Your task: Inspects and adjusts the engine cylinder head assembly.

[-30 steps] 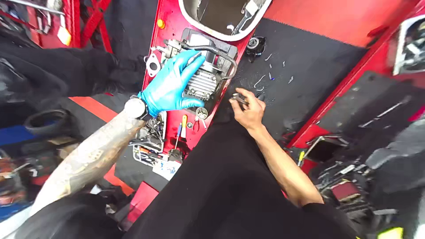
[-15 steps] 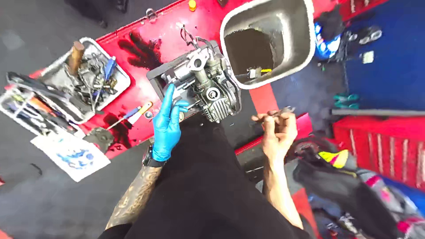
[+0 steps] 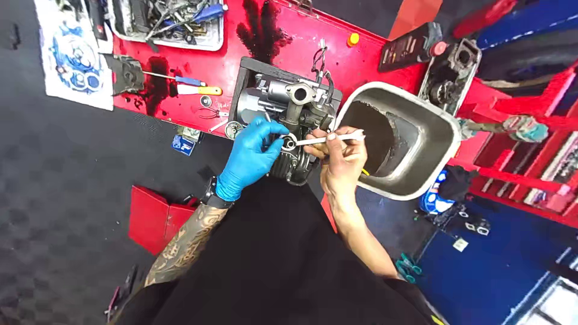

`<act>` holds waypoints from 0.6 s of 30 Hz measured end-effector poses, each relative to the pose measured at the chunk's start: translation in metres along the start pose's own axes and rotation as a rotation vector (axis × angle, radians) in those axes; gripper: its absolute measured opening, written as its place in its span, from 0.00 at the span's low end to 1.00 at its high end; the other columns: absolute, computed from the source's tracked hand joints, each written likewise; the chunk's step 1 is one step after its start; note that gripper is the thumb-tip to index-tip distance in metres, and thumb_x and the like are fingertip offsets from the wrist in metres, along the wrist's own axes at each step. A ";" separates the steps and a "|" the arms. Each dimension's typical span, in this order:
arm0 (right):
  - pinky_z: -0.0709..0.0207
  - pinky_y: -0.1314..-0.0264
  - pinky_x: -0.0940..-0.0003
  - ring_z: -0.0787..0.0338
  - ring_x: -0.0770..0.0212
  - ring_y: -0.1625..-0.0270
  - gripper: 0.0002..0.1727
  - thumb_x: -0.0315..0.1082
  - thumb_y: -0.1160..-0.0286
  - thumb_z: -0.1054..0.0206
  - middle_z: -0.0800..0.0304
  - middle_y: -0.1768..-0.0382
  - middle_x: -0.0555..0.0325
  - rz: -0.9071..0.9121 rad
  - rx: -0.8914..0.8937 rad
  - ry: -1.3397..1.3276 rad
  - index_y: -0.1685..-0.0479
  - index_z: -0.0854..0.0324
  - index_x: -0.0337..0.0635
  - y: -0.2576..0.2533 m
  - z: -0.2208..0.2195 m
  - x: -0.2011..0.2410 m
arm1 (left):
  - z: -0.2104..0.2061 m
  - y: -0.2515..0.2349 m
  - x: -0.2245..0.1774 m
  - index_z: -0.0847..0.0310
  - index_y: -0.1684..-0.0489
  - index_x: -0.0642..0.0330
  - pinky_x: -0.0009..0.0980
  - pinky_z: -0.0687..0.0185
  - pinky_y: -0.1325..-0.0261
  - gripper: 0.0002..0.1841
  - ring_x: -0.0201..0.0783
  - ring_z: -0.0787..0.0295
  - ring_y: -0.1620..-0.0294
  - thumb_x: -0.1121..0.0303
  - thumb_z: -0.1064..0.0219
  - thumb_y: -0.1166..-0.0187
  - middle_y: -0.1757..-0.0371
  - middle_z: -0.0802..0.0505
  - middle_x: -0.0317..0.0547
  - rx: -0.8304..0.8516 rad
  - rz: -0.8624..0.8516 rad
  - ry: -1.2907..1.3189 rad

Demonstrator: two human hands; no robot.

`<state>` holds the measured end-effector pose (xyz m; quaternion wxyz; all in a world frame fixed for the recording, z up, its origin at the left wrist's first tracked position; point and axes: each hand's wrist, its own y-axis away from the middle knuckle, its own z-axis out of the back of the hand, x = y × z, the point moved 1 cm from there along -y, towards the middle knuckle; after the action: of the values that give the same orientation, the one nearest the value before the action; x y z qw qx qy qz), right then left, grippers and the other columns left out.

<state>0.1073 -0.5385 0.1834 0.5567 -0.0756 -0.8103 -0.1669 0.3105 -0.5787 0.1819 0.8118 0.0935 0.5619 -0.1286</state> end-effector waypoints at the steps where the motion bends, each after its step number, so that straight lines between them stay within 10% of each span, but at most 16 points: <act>1: 0.04 0.53 0.45 0.01 0.40 0.57 0.09 0.23 0.16 0.38 0.05 0.54 0.39 -0.014 -0.014 -0.011 0.45 0.30 0.40 0.002 0.000 -0.004 | -0.003 0.001 -0.001 0.09 0.46 0.57 0.27 0.17 0.51 0.11 0.32 0.16 0.53 0.71 0.29 0.23 0.50 0.12 0.43 -0.001 0.002 -0.043; 13: 0.06 0.50 0.48 0.02 0.41 0.52 0.10 0.16 0.31 0.28 0.05 0.52 0.35 0.125 -0.053 -0.001 0.58 0.22 0.37 0.017 0.013 -0.017 | -0.007 -0.002 -0.008 0.08 0.53 0.53 0.26 0.19 0.50 0.08 0.30 0.17 0.54 0.72 0.30 0.25 0.53 0.12 0.39 0.009 0.035 -0.126; 18: 0.09 0.66 0.64 0.08 0.58 0.67 0.09 0.16 0.37 0.26 0.09 0.54 0.44 0.080 -0.068 0.014 0.66 0.18 0.37 0.018 0.020 -0.015 | -0.006 -0.007 -0.022 0.08 0.55 0.49 0.26 0.20 0.56 0.09 0.29 0.18 0.58 0.72 0.29 0.28 0.53 0.12 0.37 0.027 0.183 -0.176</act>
<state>0.1010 -0.5140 0.1664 0.5656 -0.1255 -0.7966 -0.1723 0.2960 -0.5813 0.2000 0.8650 0.1438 0.4757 -0.0694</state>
